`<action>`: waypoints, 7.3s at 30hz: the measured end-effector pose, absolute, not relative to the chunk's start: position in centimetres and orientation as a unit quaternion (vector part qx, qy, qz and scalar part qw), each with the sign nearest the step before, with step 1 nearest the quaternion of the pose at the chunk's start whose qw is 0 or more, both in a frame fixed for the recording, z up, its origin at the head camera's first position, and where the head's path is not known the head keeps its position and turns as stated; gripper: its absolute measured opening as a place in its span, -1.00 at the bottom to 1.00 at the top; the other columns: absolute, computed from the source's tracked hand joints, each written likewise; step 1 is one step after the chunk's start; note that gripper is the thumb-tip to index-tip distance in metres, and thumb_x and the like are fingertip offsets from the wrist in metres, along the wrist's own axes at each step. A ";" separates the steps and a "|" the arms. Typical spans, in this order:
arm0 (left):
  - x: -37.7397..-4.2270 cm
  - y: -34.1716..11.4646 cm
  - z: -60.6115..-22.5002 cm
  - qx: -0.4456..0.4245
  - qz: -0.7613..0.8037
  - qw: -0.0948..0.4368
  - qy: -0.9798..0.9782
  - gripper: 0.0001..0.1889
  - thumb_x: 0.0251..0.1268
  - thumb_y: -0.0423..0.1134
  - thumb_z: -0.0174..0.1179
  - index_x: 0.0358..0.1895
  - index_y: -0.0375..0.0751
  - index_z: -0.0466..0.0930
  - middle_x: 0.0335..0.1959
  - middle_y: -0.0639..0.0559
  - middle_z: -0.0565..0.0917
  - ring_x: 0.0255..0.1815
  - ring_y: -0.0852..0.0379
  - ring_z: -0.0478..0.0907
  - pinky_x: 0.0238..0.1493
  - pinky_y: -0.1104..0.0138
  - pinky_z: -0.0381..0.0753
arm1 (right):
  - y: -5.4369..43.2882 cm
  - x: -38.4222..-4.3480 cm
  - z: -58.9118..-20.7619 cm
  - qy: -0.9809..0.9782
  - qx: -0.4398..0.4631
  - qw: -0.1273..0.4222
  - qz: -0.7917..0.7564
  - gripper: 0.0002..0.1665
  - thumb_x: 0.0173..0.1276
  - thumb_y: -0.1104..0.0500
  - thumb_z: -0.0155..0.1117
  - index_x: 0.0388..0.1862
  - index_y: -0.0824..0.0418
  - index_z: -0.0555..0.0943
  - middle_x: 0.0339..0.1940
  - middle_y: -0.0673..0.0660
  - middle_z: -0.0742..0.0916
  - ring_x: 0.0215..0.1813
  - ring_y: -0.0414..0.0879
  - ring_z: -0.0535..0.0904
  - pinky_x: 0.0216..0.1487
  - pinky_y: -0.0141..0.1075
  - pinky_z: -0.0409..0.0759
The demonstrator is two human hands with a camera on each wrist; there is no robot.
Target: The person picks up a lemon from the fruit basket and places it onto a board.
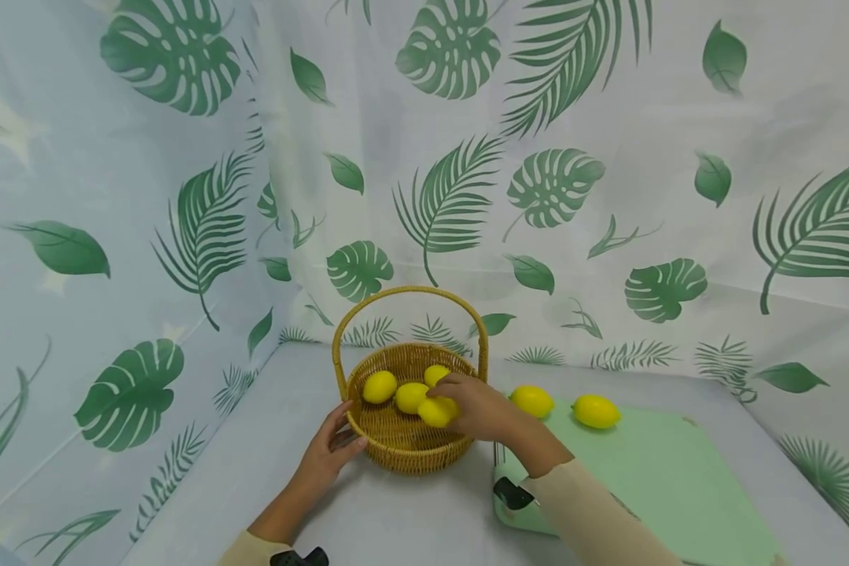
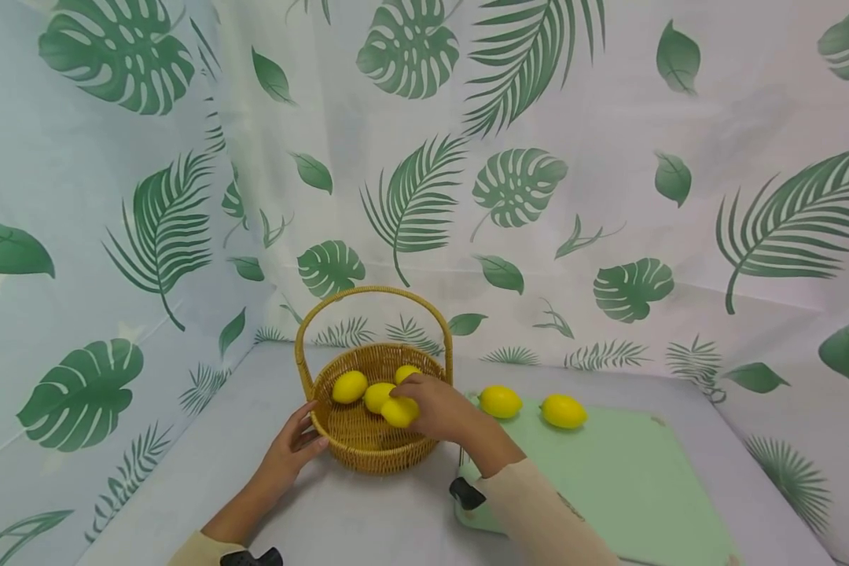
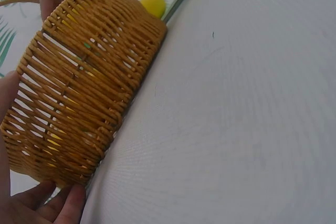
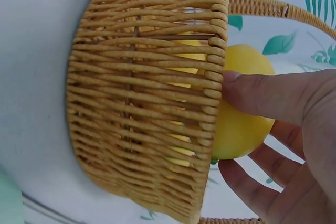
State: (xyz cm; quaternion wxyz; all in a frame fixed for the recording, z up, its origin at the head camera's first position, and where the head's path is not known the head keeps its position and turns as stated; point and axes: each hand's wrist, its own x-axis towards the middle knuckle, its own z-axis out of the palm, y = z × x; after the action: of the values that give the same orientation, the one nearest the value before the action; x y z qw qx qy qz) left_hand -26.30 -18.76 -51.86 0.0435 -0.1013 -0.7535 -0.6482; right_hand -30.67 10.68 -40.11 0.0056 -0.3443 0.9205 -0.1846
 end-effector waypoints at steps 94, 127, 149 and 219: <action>-26.3 -18.8 -51.8 -0.102 -0.644 0.042 -0.757 -0.23 0.28 -0.16 0.33 0.51 0.03 0.15 0.43 -0.29 0.22 0.31 -0.23 0.35 0.13 0.04 0.51 | 11.4 -30.6 -38.0 0.930 -0.349 0.027 -0.112 -0.34 0.06 0.43 0.46 0.18 0.08 0.62 0.16 0.03 0.57 0.20 -0.02 0.47 0.18 -0.14 0.49; -25.9 -18.7 -50.9 -0.094 -0.652 0.027 -0.752 -0.21 0.29 -0.19 0.32 0.53 -0.03 0.11 0.45 -0.31 0.19 0.33 -0.27 0.31 0.17 0.00 0.47 | 19.9 -30.0 -37.0 0.927 -0.355 -0.042 -0.113 -0.46 0.10 0.35 0.47 0.10 0.09 0.64 0.04 0.00 0.61 0.03 -0.03 0.52 0.07 -0.09 0.55; -25.7 -18.9 -51.6 -0.103 -0.649 0.035 -0.753 -0.23 0.30 -0.14 0.31 0.52 0.06 0.13 0.45 -0.26 0.20 0.33 -0.21 0.33 0.15 0.05 0.50 | 25.7 -30.3 -36.6 0.948 -0.295 -0.036 -0.115 -0.40 0.07 0.42 0.45 0.14 0.14 0.62 0.14 0.13 0.59 0.12 0.15 0.50 0.12 0.10 0.51; -25.3 -18.4 -50.0 -0.090 -0.641 0.034 -0.762 -0.21 0.27 -0.16 0.34 0.51 -0.06 0.14 0.43 -0.30 0.22 0.33 -0.27 0.32 0.15 0.01 0.48 | 41.5 -32.0 -41.6 0.984 -0.142 0.070 -0.082 -0.40 -0.04 0.43 0.51 0.07 0.40 0.60 -0.11 0.22 0.66 -0.14 0.15 0.52 0.00 0.22 0.48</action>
State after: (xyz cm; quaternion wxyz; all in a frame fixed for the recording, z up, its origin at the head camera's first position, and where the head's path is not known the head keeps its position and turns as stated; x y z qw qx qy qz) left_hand -25.33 -18.38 -50.02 0.0341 -0.0896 -0.7615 -0.6410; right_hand -32.01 41.54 -41.61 0.0703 -0.1423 0.9839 -0.0822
